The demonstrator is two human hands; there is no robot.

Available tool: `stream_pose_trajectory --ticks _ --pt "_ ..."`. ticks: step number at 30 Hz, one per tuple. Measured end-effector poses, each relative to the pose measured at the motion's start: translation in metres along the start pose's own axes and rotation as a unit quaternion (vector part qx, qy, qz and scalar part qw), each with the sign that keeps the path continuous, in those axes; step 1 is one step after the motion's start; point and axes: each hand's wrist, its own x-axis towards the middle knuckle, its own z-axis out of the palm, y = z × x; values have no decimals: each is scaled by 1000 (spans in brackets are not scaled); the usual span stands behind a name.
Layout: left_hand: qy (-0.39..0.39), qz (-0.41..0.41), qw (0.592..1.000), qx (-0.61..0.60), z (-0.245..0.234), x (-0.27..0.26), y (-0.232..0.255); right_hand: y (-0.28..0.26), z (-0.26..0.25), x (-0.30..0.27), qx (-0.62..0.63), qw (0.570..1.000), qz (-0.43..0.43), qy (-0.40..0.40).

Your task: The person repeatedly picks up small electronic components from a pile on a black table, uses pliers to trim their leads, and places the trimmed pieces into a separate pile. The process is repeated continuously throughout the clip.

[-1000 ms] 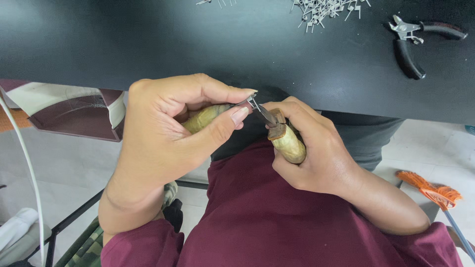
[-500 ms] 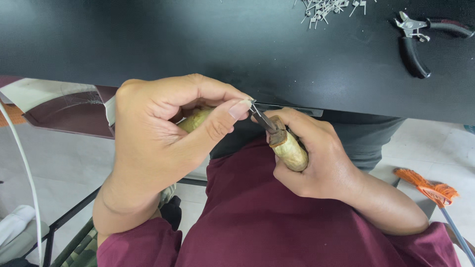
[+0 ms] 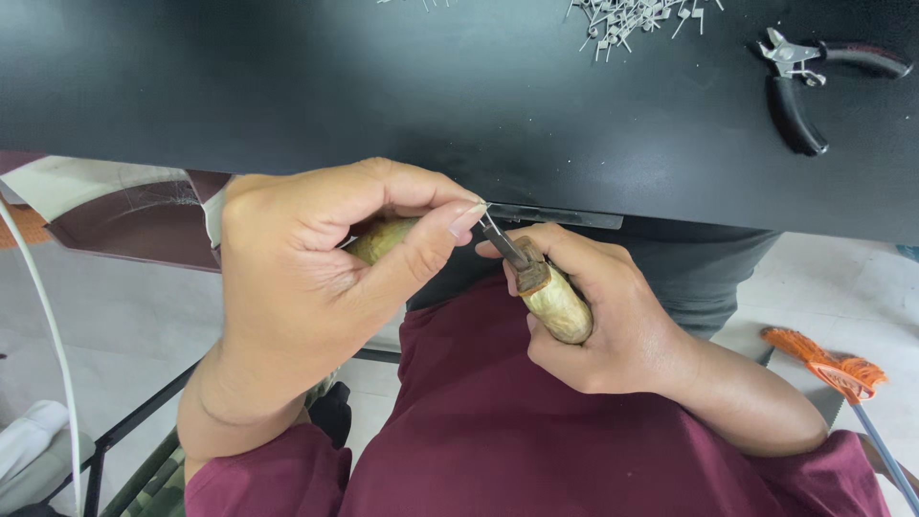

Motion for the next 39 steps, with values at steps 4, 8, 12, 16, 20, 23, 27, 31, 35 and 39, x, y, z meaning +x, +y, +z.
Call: stream_pose_trajectory --ticks 4,8,12,16,20,23,27,31,35,39 --pt "13 51 998 35 1 -1 1 -2 -1 -1 1 1000 0 -3" --pt "39 99 991 84 5 -6 2 -4 -2 -2 0 1000 -18 0" --pt "76 150 972 163 9 -17 0 -3 -3 -5 -2 999 -32 2" --pt "30 210 949 234 13 -22 -3 -9 -7 -5 9 999 -50 -19" --pt "76 362 898 238 6 -26 -7 -15 -13 -9 32 996 -68 -46" --pt "-13 218 976 11 0 -20 6 -13 -14 -13 10 996 -83 -29" --pt "-20 170 985 -2 -2 -16 13 -2 -10 -21 -42 997 -61 -30" --pt "-19 92 995 32 -7 -13 18 11 2 -29 -102 992 -70 33" --pt "-60 33 997 45 -11 -7 23 8 5 -29 -109 990 -64 69" --pt "-67 41 995 57 -12 -5 25 -1 1 -24 -75 995 -54 37"
